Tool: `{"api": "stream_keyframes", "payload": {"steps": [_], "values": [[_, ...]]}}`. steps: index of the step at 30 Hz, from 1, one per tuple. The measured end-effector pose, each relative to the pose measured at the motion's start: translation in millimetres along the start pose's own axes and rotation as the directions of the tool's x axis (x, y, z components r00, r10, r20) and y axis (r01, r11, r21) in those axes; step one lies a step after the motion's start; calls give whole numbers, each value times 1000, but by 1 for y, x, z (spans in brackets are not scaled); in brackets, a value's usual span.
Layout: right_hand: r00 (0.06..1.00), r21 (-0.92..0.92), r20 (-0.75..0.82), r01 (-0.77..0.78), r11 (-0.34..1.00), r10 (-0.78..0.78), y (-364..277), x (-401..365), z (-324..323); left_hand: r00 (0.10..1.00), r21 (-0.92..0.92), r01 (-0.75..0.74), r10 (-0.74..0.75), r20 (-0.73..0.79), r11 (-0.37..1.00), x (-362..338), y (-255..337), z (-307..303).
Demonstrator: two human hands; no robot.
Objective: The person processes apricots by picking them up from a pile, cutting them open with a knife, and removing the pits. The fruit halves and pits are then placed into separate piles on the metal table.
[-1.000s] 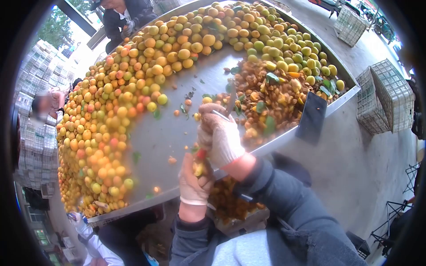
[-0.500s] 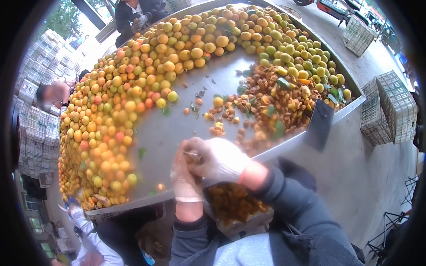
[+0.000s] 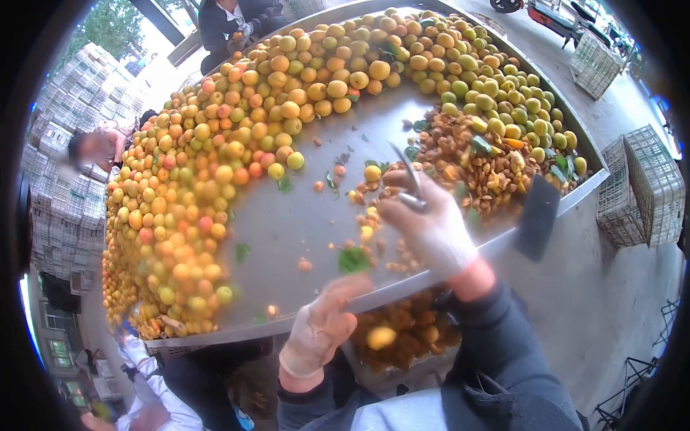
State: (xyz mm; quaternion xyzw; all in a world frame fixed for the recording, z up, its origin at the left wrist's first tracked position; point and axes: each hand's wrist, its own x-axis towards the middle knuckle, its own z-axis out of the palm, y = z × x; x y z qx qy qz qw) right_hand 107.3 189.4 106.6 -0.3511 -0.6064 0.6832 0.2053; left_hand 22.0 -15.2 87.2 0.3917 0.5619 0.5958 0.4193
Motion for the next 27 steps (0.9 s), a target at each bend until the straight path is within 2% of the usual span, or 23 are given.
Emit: {"api": "stream_keyframes", "payload": {"steps": [1, 2, 3, 6, 8, 10, 11, 13, 15, 17, 19, 20, 21, 23, 25, 26, 27], "values": [[998, -27, -61, -7, 1000, 6, -2, 2, 0, 1000, -3, 8, -8, -4, 1000, 2, -4, -3], [998, 1, -63, 21, 1000, -21, -1, 5, 0, 976, 17, 24, -20, -215, 1000, 5, -11, -7], [996, 32, -67, 54, 998, -52, 0, 9, 0, 909, 39, 41, -21, -417, 998, 8, -16, -11], [999, -3, -38, 29, 1000, -29, -6, 16, 3, 872, 15, 18, -8, -490, 1000, 16, -16, -35], [997, -13, -37, 71, 997, -72, -5, 24, 3, 851, 12, -2, 8, -525, 1000, 25, -7, -50], [996, 10, -37, 86, 996, -86, -9, 31, 5, 807, 178, 214, -71, -586, 960, 44, 2, -63], [996, 14, -31, 83, 996, -83, -8, 35, 6, 804, 180, 219, -73, -591, 959, 53, -2, -77], [991, -36, -69, 111, 993, -113, -5, 41, 9, 744, 19, 118, -76, -664, 993, 75, -29, -124], [993, -44, -54, 107, 993, -109, -5, 44, 8, 677, 243, 197, 48, -735, 950, 105, -57, -177], [990, -19, -47, 131, 991, -132, 0, 48, 11, 689, 496, 323, 160, -707, 806, 137, -51, -199], [999, -29, 22, 39, 999, -38, -4, 46, 8, 678, 570, 420, 174, -715, 707, 171, -71, -229], [996, -65, 42, 83, 994, -81, -2, 46, 8, 691, 654, 450, 226, -686, 608, 187, -77, -234], [990, -101, 63, 128, 987, -122, -1, 46, 8, 710, 704, 599, 154, -687, 381, 195, -84, -236], [993, -50, 84, 90, 995, -86, -6, 44, 7, 715, 711, 642, 112, -691, 286, 205, -91, -235], [990, -13, 85, 111, 994, -109, -1, 45, 5, 681, 683, 698, 95, -726, 215, 206, -88, -228], [991, -8, 75, 108, 994, -108, -1, 44, 3, 659, 601, 634, 67, -749, 486, 192, -84, -216], [989, -37, 86, 120, 992, -117, 0, 45, 3, 695, 429, 475, -28, -719, 769, 183, -80, -211]]}}
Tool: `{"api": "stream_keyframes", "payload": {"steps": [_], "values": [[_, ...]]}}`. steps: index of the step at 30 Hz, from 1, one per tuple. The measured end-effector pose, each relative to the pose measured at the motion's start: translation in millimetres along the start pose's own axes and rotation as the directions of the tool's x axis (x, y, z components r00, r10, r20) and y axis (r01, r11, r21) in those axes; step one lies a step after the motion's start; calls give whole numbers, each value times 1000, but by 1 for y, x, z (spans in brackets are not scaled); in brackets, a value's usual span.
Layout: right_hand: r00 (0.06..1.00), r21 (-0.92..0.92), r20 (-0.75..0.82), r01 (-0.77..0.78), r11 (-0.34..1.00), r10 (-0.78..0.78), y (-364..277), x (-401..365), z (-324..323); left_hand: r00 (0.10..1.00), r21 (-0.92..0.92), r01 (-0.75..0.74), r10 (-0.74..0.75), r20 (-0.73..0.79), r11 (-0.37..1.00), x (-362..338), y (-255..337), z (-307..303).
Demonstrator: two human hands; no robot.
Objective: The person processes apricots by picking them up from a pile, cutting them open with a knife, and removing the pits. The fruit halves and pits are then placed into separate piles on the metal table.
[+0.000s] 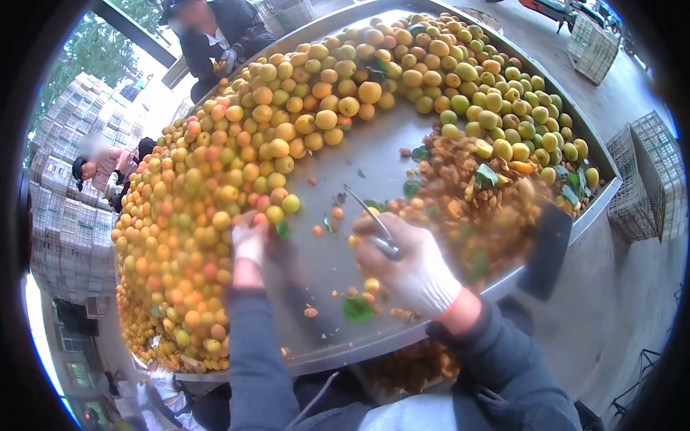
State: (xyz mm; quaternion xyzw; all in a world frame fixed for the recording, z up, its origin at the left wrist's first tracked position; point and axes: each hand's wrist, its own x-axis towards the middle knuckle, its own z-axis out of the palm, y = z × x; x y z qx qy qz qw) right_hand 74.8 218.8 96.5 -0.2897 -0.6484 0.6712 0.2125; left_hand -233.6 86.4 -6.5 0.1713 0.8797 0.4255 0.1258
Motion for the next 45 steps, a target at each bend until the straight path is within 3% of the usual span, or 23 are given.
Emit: {"api": "stream_keyframes", "payload": {"steps": [1, 3, 5, 6, 8, 9, 12, 16, 21, 34, 36, 37, 39, 40, 42, 43, 45], "values": [[1000, -29, 12, 10, 1000, -9, 1, 0, 1, 991, -449, 128, -94, 97, 884, -18, -1, -2], [998, -39, 65, 16, 999, -14, 4, -2, 4, 958, -775, 225, 14, 288, 590, -69, 11, -15], [985, -62, 144, 108, 992, -98, 13, -6, 11, 907, -883, 330, 149, 395, 335, -110, 18, -20], [984, -63, 150, 108, 992, -97, 13, -10, 15, 909, -885, 327, 146, 391, 332, -129, 32, -23], [966, -74, 251, -47, 996, 64, 11, -17, 23, 886, -892, 416, 145, 441, 178, -164, 59, -27], [963, -113, 262, 97, 989, -64, 19, -20, 27, 878, -892, 419, 175, 446, 171, -173, 58, -25], [935, -234, 343, 175, 956, -87, 27, -29, 32, 847, -888, 452, 273, 456, 81, -191, 51, -9], [943, -338, 320, 201, 920, -88, 36, -40, 36, 863, -894, 440, 238, 447, 84, -203, 50, 1], [932, -377, 353, 221, 899, -81, 33, -51, 41, 909, -923, 300, 222, 353, 241, -217, 46, 5], [930, -447, 351, 268, 854, -108, 33, -67, 50, 970, -893, 177, 81, 230, 415, -249, 62, 2], [925, -477, 374, 252, 842, -65, 31, -68, 48, 985, -799, 80, 77, 157, 596, -257, 66, 3], [926, -430, 375, 209, 878, -36, 27, -69, 47, 984, -800, 80, 79, 157, 595, -259, 64, 3], [927, -399, 372, 205, 894, -46, 26, -74, 46, 916, -552, -344, 401, -19, 759, -262, 59, 3], [928, -401, 370, 208, 892, -51, 27, -77, 47, 914, -555, -348, 406, -21, 756, -265, 62, 2], [941, -333, 293, 267, 904, -170, 31, -83, 50, 966, -858, -47, 244, 92, 512, -270, 70, 2], [938, -329, 278, 297, 896, -209, 33, -84, 50, 964, -860, -52, 249, 89, 508, -269, 69, 1], [940, -359, 274, 298, 884, -206, 31, -86, 49, 941, -854, 117, 218, 258, 507, -268, 63, -2]]}}
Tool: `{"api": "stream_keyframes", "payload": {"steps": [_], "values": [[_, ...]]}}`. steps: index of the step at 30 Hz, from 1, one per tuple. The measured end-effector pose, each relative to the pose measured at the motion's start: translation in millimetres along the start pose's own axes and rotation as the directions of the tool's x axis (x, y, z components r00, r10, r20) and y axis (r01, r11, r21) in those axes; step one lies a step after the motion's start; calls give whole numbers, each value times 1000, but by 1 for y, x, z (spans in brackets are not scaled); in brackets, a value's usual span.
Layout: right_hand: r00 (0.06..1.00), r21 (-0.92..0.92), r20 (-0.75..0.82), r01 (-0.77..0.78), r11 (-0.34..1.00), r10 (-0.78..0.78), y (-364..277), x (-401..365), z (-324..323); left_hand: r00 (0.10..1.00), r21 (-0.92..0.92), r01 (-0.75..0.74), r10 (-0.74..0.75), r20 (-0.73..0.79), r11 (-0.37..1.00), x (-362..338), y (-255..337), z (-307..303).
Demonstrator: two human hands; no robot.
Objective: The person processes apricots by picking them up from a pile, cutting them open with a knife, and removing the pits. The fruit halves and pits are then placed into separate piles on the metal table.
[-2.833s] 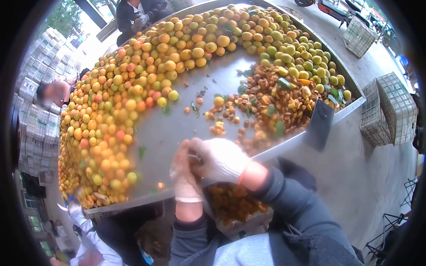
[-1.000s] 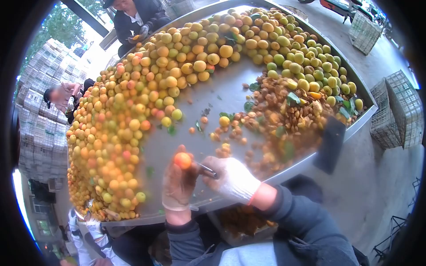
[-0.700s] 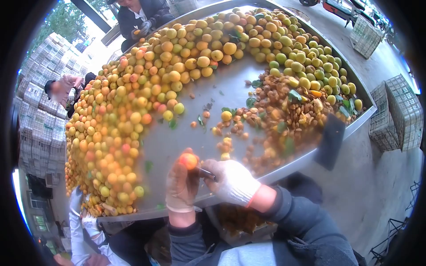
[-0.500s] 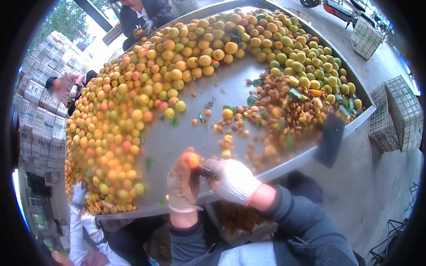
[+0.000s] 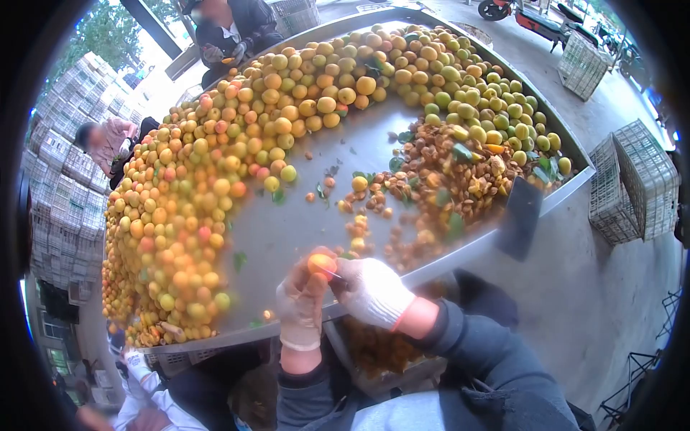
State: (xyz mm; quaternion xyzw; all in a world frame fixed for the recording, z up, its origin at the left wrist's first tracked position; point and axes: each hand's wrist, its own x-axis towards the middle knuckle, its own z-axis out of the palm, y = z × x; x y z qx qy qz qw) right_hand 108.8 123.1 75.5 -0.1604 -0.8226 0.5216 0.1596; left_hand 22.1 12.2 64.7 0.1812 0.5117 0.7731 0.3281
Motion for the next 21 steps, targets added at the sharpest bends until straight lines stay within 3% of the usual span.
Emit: {"api": "stream_keyframes", "payload": {"steps": [1, 3, 4, 6, 8, 9, 10, 11, 13, 15, 16, 18, 20, 21], "values": [[1000, -28, 0, -7, 1000, 7, 0, -1, 0, 1000, -3, 1, -1, -1, 1000, -1, 0, 1], [1000, -61, 0, -7, 998, 7, 4, -1, 0, 998, 221, -25, 37, -52, 975, -3, 6, 8], [1000, -93, -2, -4, 996, 4, 6, -1, 0, 998, 220, -23, 36, -53, 975, -2, 5, 6], [999, -125, 23, -21, 992, 24, 5, 0, -1, 953, 573, -289, 287, 97, 767, 1, 1, 3], [998, -158, 50, -39, 987, 47, 7, 1, -1, 978, 505, -195, 206, 36, 840, 0, 3, 8], [982, 8, 151, -113, 994, 111, 10, 2, 0, 992, 432, -105, 125, -17, 896, 0, 5, 9], [954, 167, 258, -199, 966, 152, 13, 3, 1, 992, 432, -105, 125, -17, 896, 0, 5, 8], [954, 167, 258, -198, 966, 151, 16, 5, 2, 997, 352, -73, 80, -4, 933, 1, 5, 6], [929, 410, 367, -194, 891, 33, 17, 10, -1, 999, 271, -38, 37, 12, 962, 1, 12, 4], [895, 318, 444, -200, 927, 41, 15, 9, -13, 994, 69, 88, -93, 65, 994, 1, 20, 3], [856, 225, 514, -198, 954, 57, 11, 9, -20, 994, 70, 85, -89, 62, 994, 2, 20, 1], [886, 198, 457, -188, 962, 79, 13, 6, -32, 996, -114, -30, 20, -91, 993, 7, 14, -5], [951, 202, 266, -215, 956, 157, 1, 3, -40, 991, -35, -51, 46, -129, 998, 10, 6, -15], [828, 356, 307, -557, 750, 469, -22, 8, -52, 984, 46, -67, 74, -165, 997, 10, 3, -17]]}}
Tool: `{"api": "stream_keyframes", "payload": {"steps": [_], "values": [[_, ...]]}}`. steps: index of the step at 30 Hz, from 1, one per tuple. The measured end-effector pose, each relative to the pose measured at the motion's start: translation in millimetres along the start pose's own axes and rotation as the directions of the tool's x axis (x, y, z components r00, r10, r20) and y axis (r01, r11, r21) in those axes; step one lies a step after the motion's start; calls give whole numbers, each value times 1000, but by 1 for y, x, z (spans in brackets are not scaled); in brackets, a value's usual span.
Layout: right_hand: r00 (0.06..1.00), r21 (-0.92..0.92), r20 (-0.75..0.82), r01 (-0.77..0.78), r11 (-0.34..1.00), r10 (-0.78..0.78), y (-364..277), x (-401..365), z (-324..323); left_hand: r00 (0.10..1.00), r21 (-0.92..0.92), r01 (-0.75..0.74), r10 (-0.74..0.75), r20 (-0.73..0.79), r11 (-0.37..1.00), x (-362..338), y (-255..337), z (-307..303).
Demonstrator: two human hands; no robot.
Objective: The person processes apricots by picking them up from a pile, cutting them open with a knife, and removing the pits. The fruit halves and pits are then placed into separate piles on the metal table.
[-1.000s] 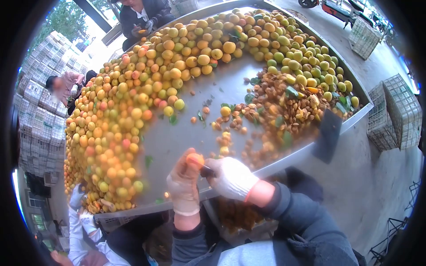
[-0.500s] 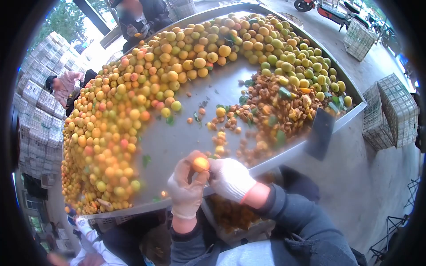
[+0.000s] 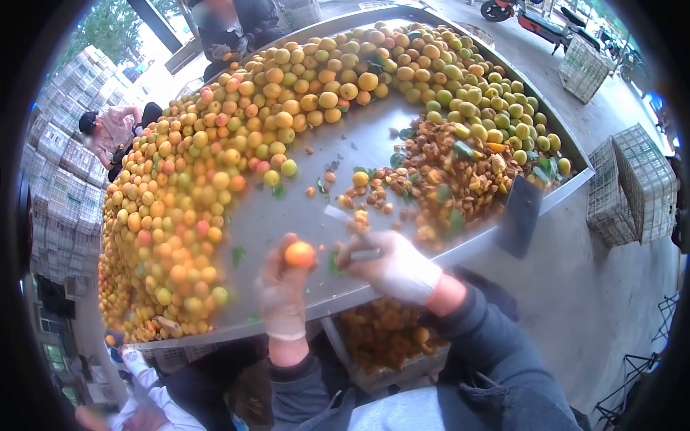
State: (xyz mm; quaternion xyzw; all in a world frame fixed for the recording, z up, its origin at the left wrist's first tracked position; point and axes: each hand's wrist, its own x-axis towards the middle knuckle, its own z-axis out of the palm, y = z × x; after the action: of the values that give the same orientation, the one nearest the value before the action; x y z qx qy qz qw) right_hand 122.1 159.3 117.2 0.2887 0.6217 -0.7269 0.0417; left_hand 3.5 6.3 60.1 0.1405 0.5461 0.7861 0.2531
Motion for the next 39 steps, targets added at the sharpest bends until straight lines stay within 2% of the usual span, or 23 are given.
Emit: {"api": "stream_keyframes", "payload": {"steps": [2, 5, 6, 8, 10, 11, 12, 13, 16, 18, 19, 20, 21, 22, 24, 26, 29, 32, 33, 34, 35, 36, 39], "values": [[940, -59, -85, 327, 943, -331, 18, 12, 2, 999, 122, -30, 29, 13, 992, -5, -6, 8], [658, -469, -140, 614, 635, -740, 27, 22, 13, 986, 416, -161, 131, 99, 895, -8, -11, 15], [660, -471, -147, 608, 639, -737, 26, 20, 10, 965, 567, -262, 203, 166, 781, -9, -12, 17], [860, -332, -10, 479, 813, -511, 20, 17, 3, 982, 529, -180, 125, 139, 829, -11, -6, 23], [773, -327, -32, 591, 737, -634, 30, 24, -2, 993, 490, -95, 48, 108, 867, -11, -4, 22], [932, -23, -76, 354, 935, -355, 16, 16, -6, 991, 220, 42, -69, 114, 975, -10, -2, 18], [999, 282, -20, 47, 958, -43, 7, 10, -8, 972, -64, 191, -179, 154, 980, -9, -1, 14], [998, 290, -8, 69, 954, -69, 5, 8, -6, 971, -61, 192, -181, 158, 979, -7, -2, 11], [997, 383, 67, 9, 924, -38, 7, 1, -16, 953, -410, 256, -156, 261, 875, -2, -9, 1], [989, 385, 125, 20, 923, -74, 14, -2, -30, 959, -531, 270, -179, 218, 803, 1, -7, -5], [959, 50, 244, 137, 989, -145, 7, -7, -34, 960, -530, 268, -178, 215, 804, 1, -6, -4], [912, -275, 375, 282, 919, -167, 3, -10, -36, 955, -515, 292, -218, 199, 806, 0, -4, 0], [943, -290, 288, 251, 924, -166, 6, -8, -32, 948, -499, 318, -260, 184, 806, -1, -3, 3], [878, -263, 108, 478, 838, -467, 33, 8, -28, 946, -497, 322, -264, 186, 805, -3, -3, 4], [970, 68, -185, 176, 982, -161, 2, -5, -17, 948, -402, 316, -275, 158, 859, -6, -5, 7], [979, 197, -178, 130, 972, -95, -1, -4, -18, 952, -321, 303, -266, 153, 897, -8, -6, 12], [837, -201, -131, 503, 841, -532, 19, 18, -4, 968, -144, 247, -237, 84, 958, -7, -10, 19], [767, -363, -136, 550, 752, -627, 31, 21, 2, 978, -49, 209, -209, 17, 977, -8, -11, 19], [666, -248, -192, 677, 693, -720, 31, 24, 5, 980, -57, 198, -197, 11, 979, -8, -11, 19], [669, -248, -190, 675, 695, -718, 28, 18, 1, 980, -59, 200, -200, 8, 978, -8, -10, 19], [810, 121, -301, 555, 823, -503, 13, 6, -4, 966, -154, 257, -248, 73, 954, -8, -7, 18], [919, 486, -308, 373, 791, -244, 4, -1, -7, 947, -242, 315, -287, 142, 918, -8, -5, 17], [817, 611, -502, 567, 552, -283, 8, 13, -4, 897, -289, 436, -387, 212, 852, -9, -7, 22]]}}
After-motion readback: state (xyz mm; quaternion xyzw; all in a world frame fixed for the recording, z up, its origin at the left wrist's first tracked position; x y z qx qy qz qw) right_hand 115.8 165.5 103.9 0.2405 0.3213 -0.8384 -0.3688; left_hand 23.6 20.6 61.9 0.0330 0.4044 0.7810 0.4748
